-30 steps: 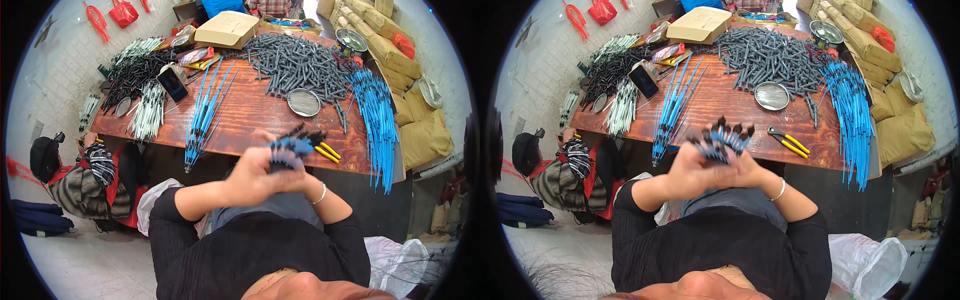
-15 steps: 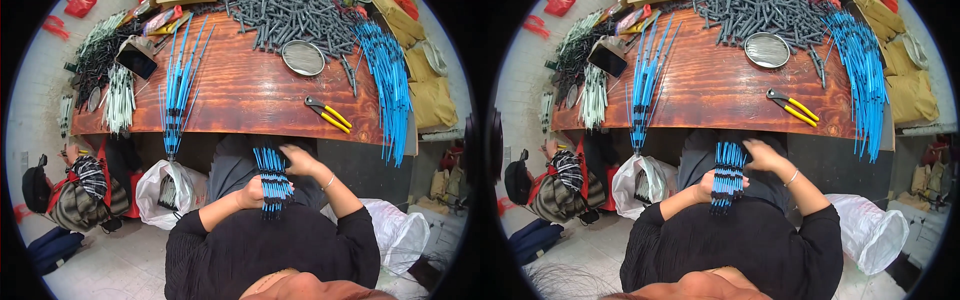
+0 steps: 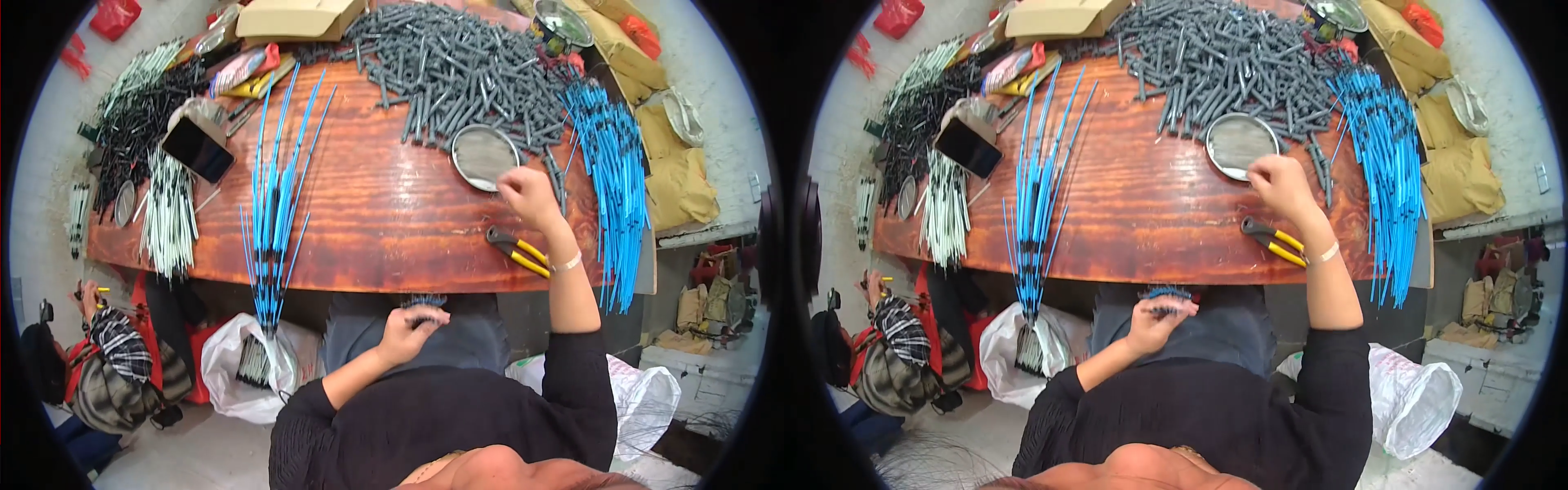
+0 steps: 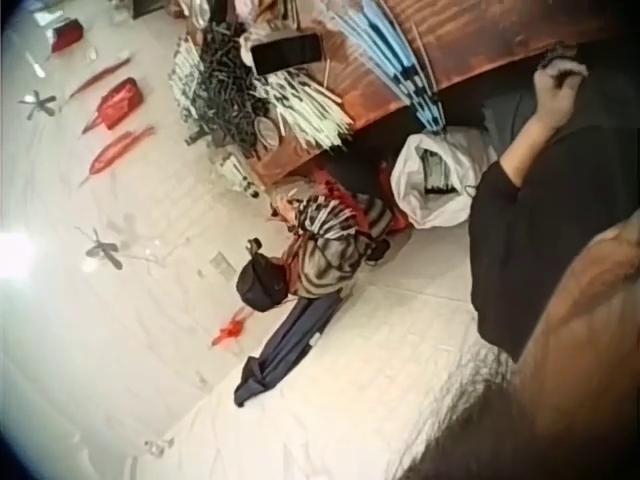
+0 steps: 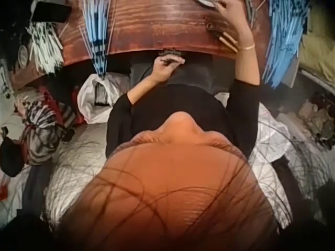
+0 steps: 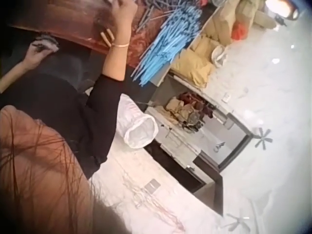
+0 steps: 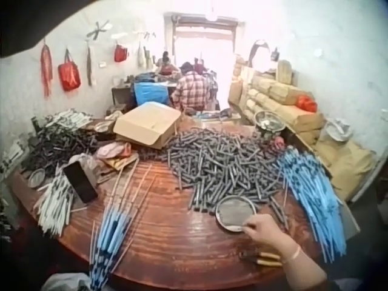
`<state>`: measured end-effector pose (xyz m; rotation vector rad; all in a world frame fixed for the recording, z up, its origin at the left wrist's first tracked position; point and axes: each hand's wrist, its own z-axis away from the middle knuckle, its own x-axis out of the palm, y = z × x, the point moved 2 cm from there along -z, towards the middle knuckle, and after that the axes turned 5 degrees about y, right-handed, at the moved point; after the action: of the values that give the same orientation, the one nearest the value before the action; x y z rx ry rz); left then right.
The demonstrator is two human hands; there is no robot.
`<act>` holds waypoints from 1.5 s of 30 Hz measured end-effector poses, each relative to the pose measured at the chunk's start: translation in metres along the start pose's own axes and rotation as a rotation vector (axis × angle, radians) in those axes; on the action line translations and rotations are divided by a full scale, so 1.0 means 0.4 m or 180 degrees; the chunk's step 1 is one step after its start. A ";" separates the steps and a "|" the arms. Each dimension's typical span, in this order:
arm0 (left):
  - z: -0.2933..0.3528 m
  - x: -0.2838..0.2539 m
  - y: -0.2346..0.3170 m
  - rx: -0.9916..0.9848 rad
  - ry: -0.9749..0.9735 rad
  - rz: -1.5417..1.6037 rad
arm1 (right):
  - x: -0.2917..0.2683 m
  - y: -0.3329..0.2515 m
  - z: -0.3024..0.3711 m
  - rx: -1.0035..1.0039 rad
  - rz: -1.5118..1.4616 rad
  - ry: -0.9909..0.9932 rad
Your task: The person slides black plastic tips onto blue umbrella ribs and threads the ribs through a grey central hub. They then secure the assembly with wire and use yellow-handled pliers to trim the excess wire.
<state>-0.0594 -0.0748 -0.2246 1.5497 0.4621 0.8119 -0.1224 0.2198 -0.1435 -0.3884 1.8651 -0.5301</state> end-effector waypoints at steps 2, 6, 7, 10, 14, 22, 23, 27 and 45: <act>0.009 -0.007 0.009 0.0614 -0.0133 -0.0315 | 0.050 0.042 -0.068 -0.0401 0.0405 0.0365; 0.002 -0.001 0.031 0.0963 -0.0281 -0.0613 | 0.105 0.088 -0.120 -0.0470 0.1574 0.0082; 0.003 -0.005 0.035 0.1004 -0.0261 -0.0632 | 0.114 0.079 -0.124 -0.0591 0.1803 -0.0045; 0.011 -0.006 0.045 0.1424 -0.0461 -0.1039 | 0.110 0.069 -0.128 -0.0753 0.1984 -0.0025; 0.002 -0.005 0.032 -0.0043 -0.0287 -0.0956 | 0.078 0.041 -0.110 -0.0648 0.1355 0.0425; -0.025 0.025 0.082 0.0385 -0.0182 -0.0638 | -0.026 -0.196 0.052 -0.0328 -0.0878 0.0515; -0.014 0.032 0.083 0.0593 -0.0229 -0.0930 | -0.030 -0.205 0.078 -0.0306 -0.0897 0.0490; 0.037 0.032 0.028 0.1396 -0.0472 -0.1072 | -0.033 -0.222 0.155 -0.0512 -0.1246 0.0457; -0.068 -0.013 0.045 -0.0229 -0.0050 0.0285 | -0.031 -0.289 0.255 -0.1025 -0.1137 0.0630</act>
<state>-0.0854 -0.0623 -0.2087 1.5175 0.3501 0.8755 -0.0209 0.1107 -0.1023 -0.9239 2.0902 -0.5191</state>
